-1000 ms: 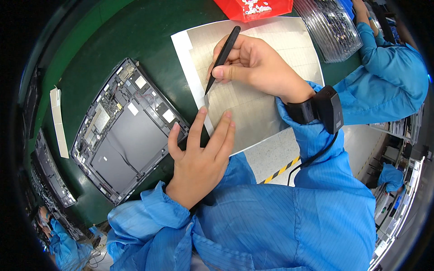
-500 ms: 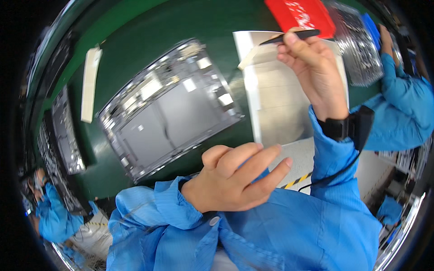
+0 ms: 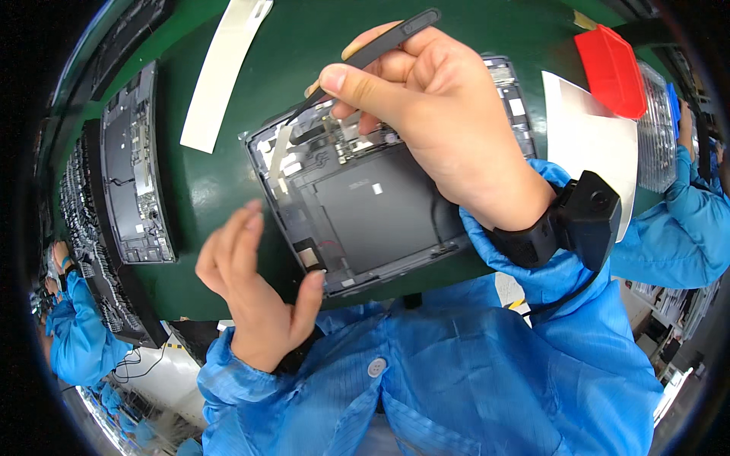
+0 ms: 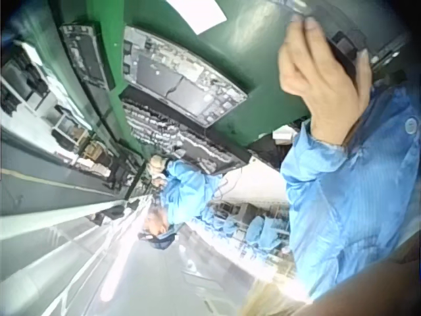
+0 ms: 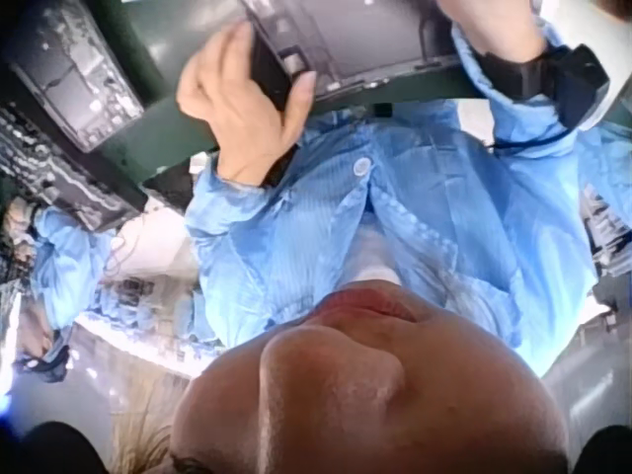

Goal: Assembling components into an electronic device chassis using tweezers and manual manipulation.

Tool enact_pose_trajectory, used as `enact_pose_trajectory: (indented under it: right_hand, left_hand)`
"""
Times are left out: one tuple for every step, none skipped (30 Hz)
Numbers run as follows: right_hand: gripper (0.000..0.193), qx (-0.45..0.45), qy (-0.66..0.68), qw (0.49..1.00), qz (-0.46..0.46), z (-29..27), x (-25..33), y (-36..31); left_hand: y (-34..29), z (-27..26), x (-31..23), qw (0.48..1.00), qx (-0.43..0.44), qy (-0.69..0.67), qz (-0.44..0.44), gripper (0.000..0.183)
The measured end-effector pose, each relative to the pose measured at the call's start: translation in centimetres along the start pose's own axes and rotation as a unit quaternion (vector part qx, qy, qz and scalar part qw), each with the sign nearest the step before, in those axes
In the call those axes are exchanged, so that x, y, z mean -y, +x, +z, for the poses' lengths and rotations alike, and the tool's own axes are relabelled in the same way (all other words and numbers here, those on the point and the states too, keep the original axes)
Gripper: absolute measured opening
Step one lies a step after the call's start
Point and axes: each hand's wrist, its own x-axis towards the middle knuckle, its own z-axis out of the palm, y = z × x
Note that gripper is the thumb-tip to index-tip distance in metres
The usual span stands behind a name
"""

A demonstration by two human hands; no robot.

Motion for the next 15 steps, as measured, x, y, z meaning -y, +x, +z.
enact_pose_trajectory:
  right_hand:
    - [0.017,0.003,-0.013,1.000,0.014,0.4,-0.3,0.3]
    - [0.017,0.006,-0.027,0.999,0.026,0.6,-0.4,0.6]
    - [0.016,0.009,-0.041,0.998,0.039,0.8,-0.5,0.8]
    - [0.016,0.007,-0.044,0.998,0.046,1.1,-0.7,0.9]
    - [0.017,-0.016,-0.054,0.998,0.030,1.6,-0.8,0.7]
    - [0.018,-0.040,-0.064,0.997,0.014,1.9,-1.0,0.7]
    - [0.018,-0.041,-0.065,0.997,0.020,1.7,-1.1,0.8]
    - [0.019,-0.030,-0.073,0.997,0.014,1.2,-1.1,0.7]
    - [0.020,-0.020,-0.081,0.997,0.008,1.0,-1.2,0.6]
    - [0.023,-0.037,-0.076,0.996,0.004,1.3,-1.3,0.7]
    - [0.023,-0.039,-0.076,0.996,0.006,1.4,-1.4,0.7]
    - [0.023,-0.036,-0.079,0.996,0.005,1.4,-1.4,0.7]
    - [0.024,-0.032,-0.081,0.996,0.003,1.4,-1.4,0.7]
    - [0.024,-0.034,-0.082,0.996,0.004,1.4,-1.4,0.7]
    - [0.023,-0.031,-0.085,0.996,0.003,1.3,-1.4,0.7]
  left_hand:
    - [0.0,0.0,1.0,1.000,0.002,0.009,-0.023,0.073]
    - [-0.1,0.2,2.0,1.000,-0.004,0.007,-0.026,0.071]
    - [0.0,0.4,2.9,1.000,-0.019,0.014,-0.015,0.072]
    - [0.1,0.7,3.5,1.000,-0.026,0.010,-0.008,0.073]
    - [0.2,0.9,3.9,0.999,-0.033,0.009,-0.002,0.075]
    - [0.3,0.9,4.0,1.000,-0.029,0.005,-0.005,0.075]
    - [0.6,0.8,3.9,1.000,-0.024,0.000,-0.006,0.076]
    - [0.7,0.9,3.8,1.000,-0.020,-0.006,-0.004,0.076]
    - [0.7,1.0,3.8,1.000,-0.016,-0.010,-0.004,0.076]
    - [0.6,1.0,3.8,1.000,-0.018,-0.014,0.003,0.077]
    - [0.6,1.0,3.8,1.000,-0.021,-0.016,0.010,0.077]
    - [0.6,0.9,3.7,1.000,-0.015,-0.017,0.007,0.077]
    - [0.6,0.8,3.7,1.000,-0.013,-0.019,0.008,0.077]
    - [0.6,0.9,3.7,1.000,-0.015,-0.018,0.012,0.077]
    - [0.7,1.0,3.7,1.000,-0.017,-0.018,0.017,0.077]
